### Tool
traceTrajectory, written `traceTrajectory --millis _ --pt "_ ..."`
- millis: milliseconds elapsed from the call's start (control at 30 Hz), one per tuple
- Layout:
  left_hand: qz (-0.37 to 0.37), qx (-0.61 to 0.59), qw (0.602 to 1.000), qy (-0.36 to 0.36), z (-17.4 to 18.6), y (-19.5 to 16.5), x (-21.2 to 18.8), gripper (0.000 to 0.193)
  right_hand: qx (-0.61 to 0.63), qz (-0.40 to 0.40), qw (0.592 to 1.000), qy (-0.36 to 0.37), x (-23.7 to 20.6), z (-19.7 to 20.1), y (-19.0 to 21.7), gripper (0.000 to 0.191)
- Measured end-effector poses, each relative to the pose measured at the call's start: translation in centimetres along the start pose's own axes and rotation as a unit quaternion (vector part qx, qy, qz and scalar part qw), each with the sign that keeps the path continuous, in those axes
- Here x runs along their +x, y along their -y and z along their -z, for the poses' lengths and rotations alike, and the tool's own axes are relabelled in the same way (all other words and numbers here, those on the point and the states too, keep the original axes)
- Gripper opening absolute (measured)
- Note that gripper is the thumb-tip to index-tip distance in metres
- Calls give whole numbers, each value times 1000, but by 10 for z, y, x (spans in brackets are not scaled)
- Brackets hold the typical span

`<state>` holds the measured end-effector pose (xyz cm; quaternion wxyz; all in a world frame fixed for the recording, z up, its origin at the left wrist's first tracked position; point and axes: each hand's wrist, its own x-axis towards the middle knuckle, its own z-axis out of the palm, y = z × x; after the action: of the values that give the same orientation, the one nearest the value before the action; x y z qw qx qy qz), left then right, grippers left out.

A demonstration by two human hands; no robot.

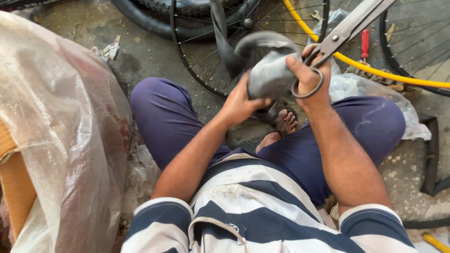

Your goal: The person sits on the floor and uses large shears to cut a bicycle inner tube into strips. They hold the tube with one hand and cut with the other, producing several long rubber strips.

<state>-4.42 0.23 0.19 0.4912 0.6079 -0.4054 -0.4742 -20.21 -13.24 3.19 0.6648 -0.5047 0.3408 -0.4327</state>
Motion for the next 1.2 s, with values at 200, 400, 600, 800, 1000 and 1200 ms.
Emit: traceTrajectory --millis 200,400,600,800,1000,1200 --pt "24 -222 974 41 4 11 -3 38 24 -20 999 -10 6 11 10 42" --pt "-68 -389 919 -11 23 -43 28 34 -9 -47 994 96 -18 4 25 50" --pt "-156 -238 958 25 37 -71 33 50 -20 -7 991 129 -27 -7 8 49" --pt "-124 1 992 -25 41 -64 15 66 5 27 999 47 -16 -1 17 49" --pt "-79 -195 975 76 43 -54 16 84 36 43 997 46 -17 3 32 49" --pt "-25 -333 933 133 41 -72 15 75 88 18 993 73 -21 2 48 46"
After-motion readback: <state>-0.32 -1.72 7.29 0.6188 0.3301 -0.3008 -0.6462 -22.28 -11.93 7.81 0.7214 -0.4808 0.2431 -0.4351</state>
